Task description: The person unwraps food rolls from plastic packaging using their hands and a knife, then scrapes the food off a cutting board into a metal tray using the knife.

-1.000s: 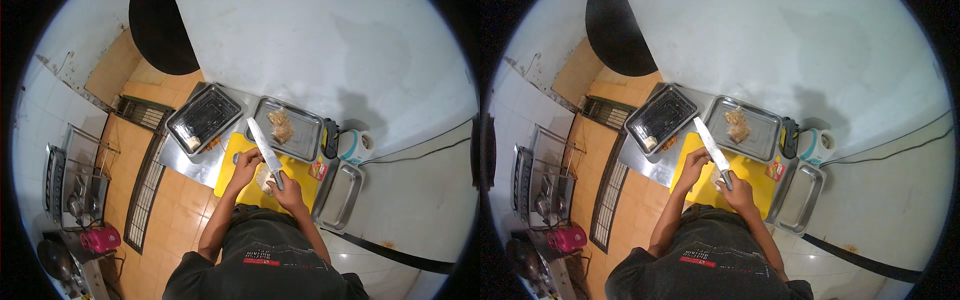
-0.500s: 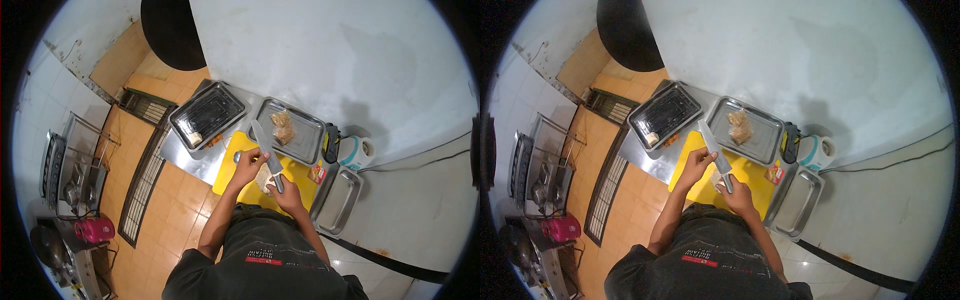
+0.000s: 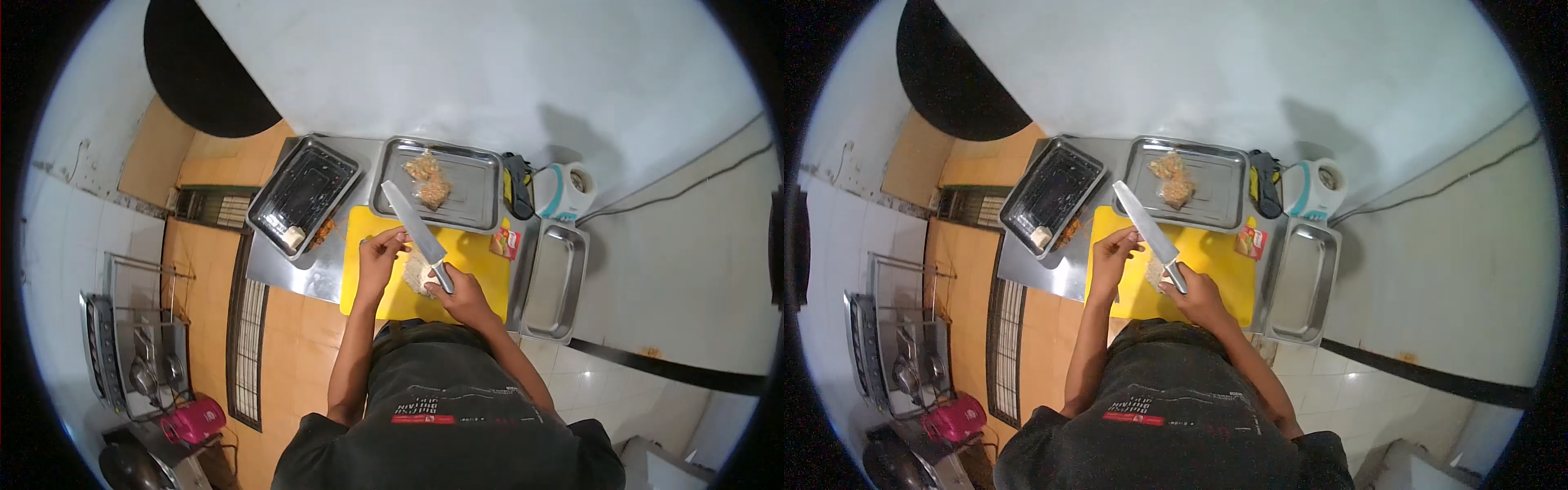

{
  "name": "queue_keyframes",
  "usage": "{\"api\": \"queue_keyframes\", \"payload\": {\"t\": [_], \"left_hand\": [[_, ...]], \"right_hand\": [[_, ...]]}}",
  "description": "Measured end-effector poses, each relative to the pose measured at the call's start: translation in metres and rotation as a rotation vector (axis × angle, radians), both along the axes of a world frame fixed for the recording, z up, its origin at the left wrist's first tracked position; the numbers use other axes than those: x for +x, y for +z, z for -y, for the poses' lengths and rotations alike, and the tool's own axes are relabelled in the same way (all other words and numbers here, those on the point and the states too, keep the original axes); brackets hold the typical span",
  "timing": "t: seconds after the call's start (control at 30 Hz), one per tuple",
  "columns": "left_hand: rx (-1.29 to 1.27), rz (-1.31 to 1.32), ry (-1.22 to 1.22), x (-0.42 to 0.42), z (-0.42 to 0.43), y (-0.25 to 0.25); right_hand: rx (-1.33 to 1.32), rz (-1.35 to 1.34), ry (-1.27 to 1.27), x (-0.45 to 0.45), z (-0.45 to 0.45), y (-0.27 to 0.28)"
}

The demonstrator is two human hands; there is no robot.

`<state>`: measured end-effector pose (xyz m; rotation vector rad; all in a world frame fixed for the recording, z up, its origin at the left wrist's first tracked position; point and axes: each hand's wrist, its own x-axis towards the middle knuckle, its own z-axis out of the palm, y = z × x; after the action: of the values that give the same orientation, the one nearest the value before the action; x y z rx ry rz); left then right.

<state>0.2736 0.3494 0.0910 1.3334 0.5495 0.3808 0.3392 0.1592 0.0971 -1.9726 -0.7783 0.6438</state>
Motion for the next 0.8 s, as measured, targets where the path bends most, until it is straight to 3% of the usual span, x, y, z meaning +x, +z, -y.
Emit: {"api": "queue_keyframes", "payload": {"t": [0.1, 0.33, 0.4, 0.5, 0.57, 0.63, 0.8], "left_hand": [[0.086, -0.049, 0.109, 0.001, 0.004, 0.009], [0.111, -0.112, 0.037, 0.001, 0.006, -0.011], [0.082, 0.076, 0.074, 0.004, 0.012, -0.013], [0.126, 0.018, 0.073, 0.005, 0.010, -0.015], [0.106, -0.025, 0.067, 0.005, 0.012, -0.005], [0.324, -0.083, 0.049, 0.004, 0.015, 0.001], [0.351, -0.080, 0.100, 0.000, 0.004, -0.024]], "right_hand": [[0.005, -0.062, 0.001, 0.001, 0.001, 0.005], [0.098, -0.078, 0.017, 0.007, -0.013, -0.009], [0.140, -0.095, 0.003, 0.011, -0.025, -0.016], [0.159, 0.000, -0.026, 0.013, -0.033, -0.018], [0.063, -0.003, 0.040, 0.012, -0.035, -0.009], [0.003, -0.014, 0.068, 0.009, -0.036, -0.009], [-0.062, 0.014, 0.080, 0.001, -0.035, -0.020]]}}
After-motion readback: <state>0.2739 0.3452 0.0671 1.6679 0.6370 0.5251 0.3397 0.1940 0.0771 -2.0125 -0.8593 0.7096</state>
